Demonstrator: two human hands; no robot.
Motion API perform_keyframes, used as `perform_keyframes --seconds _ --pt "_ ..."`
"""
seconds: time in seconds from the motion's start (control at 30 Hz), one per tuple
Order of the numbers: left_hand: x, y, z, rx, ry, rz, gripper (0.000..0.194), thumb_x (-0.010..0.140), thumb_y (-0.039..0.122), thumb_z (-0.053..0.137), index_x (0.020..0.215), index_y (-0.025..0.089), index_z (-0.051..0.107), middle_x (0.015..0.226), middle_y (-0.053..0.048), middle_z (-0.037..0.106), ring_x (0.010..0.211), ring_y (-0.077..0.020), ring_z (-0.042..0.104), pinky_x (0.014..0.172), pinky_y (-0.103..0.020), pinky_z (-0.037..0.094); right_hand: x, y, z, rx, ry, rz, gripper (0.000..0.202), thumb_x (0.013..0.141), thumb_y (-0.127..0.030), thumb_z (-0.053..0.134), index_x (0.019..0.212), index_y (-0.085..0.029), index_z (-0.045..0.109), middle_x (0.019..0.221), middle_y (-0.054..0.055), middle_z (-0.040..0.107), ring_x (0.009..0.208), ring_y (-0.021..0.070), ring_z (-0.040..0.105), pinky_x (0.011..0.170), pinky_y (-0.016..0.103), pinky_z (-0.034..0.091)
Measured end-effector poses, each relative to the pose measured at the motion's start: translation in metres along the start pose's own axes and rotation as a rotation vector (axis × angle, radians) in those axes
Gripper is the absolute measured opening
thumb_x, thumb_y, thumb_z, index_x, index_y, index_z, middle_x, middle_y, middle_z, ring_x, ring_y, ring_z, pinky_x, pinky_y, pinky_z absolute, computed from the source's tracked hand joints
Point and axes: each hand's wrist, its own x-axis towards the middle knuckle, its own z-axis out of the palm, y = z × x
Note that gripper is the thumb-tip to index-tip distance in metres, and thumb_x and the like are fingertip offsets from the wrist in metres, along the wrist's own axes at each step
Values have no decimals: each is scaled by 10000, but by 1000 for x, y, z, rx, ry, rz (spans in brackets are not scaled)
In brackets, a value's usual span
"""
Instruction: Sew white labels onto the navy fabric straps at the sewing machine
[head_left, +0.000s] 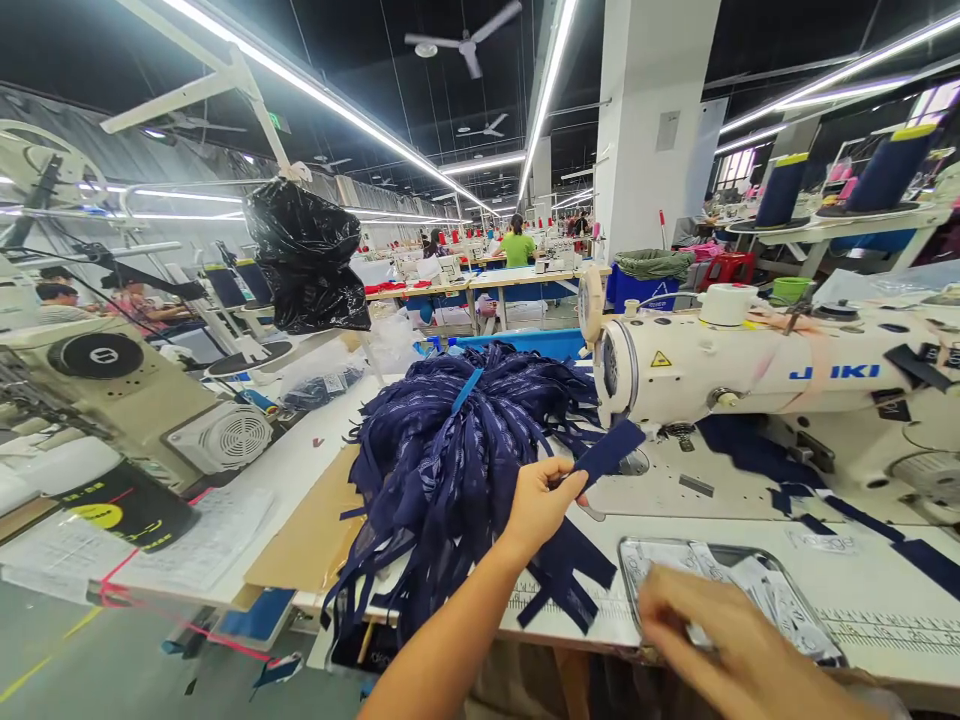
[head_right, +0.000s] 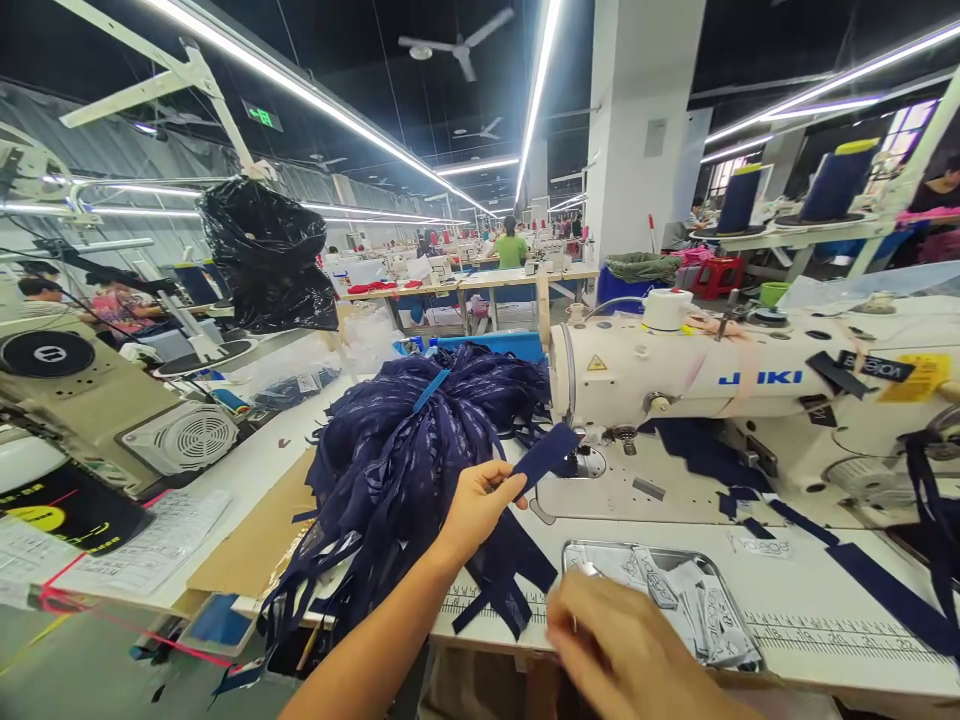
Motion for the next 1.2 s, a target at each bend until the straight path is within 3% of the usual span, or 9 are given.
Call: perform_keyframes --seconds 0.1,0.2,0.53,0.63,0.73,0.87,0.97,1.1,1.2 --pt "-3 2 -2 8 -79 31 244 710 330 567 583 125 602 541 -12 587 524 -103 494 572 -210 393 37 11 -5 -191 265 -205 133 852 -263 417 848 -225 543 738 22 560 603 139 509 601 279 403" --pt "-6 5 -5 65 -126 79 236 744 321 544 641 129 637 586 -22 617 569 -121 537 598 -216 416 65 22 -2 -339 389 -258 168 860 -266 403 890 -196 553 788 49 572 621 152 506 611 297 398" --pt "-6 6 -13 252 -180 189 194 784 202 496 702 149 664 627 -14 660 592 -121 581 627 -201 423 76 42 4 -316 406 -242 184 864 -267 411 902 -183 570 841 71 594 721 178 541 663 325 421" --pt "-5 4 -14 296 -220 203 198 787 207 498 695 153 665 621 -19 666 604 -128 586 639 -207 420 76 49 -7 -164 298 -230 303 851 -208 371 1124 -212 502 1102 92 542 896 180 542 739 317 444" --pt "-4 4 -15 381 -320 259 192 779 215 514 666 170 663 615 -13 669 615 -131 585 695 -228 412 77 51 -17 -44 18 -153 436 798 -170 407 1228 -239 436 951 47 600 721 144 557 634 273 462" --pt "0 6 -17 448 -351 268 196 776 204 509 663 182 667 597 -4 663 590 -125 569 685 -229 404 71 58 -27 -110 -101 -103 135 775 -209 484 818 -234 609 593 -25 538 535 125 479 502 230 394" --pt "4 6 -19 444 -244 250 214 773 206 506 623 180 656 583 -3 657 573 -123 562 640 -223 407 55 78 -42 -435 56 -140 183 810 -233 435 683 -221 567 643 15 559 558 147 491 521 262 366" --pt "8 1 -15 385 -79 269 197 776 225 506 671 174 665 665 -30 679 627 -141 591 631 -235 427 30 105 -68 -920 356 -54 253 828 -215 358 747 -188 596 809 128 608 566 188 505 528 325 330" --pt "11 -5 -4 352 -12 430 143 771 213 531 737 174 664 750 -46 691 728 -157 616 714 -265 444 21 100 -69 -795 459 28 278 836 -315 369 871 -188 613 1049 153 577 631 203 526 543 338 351"
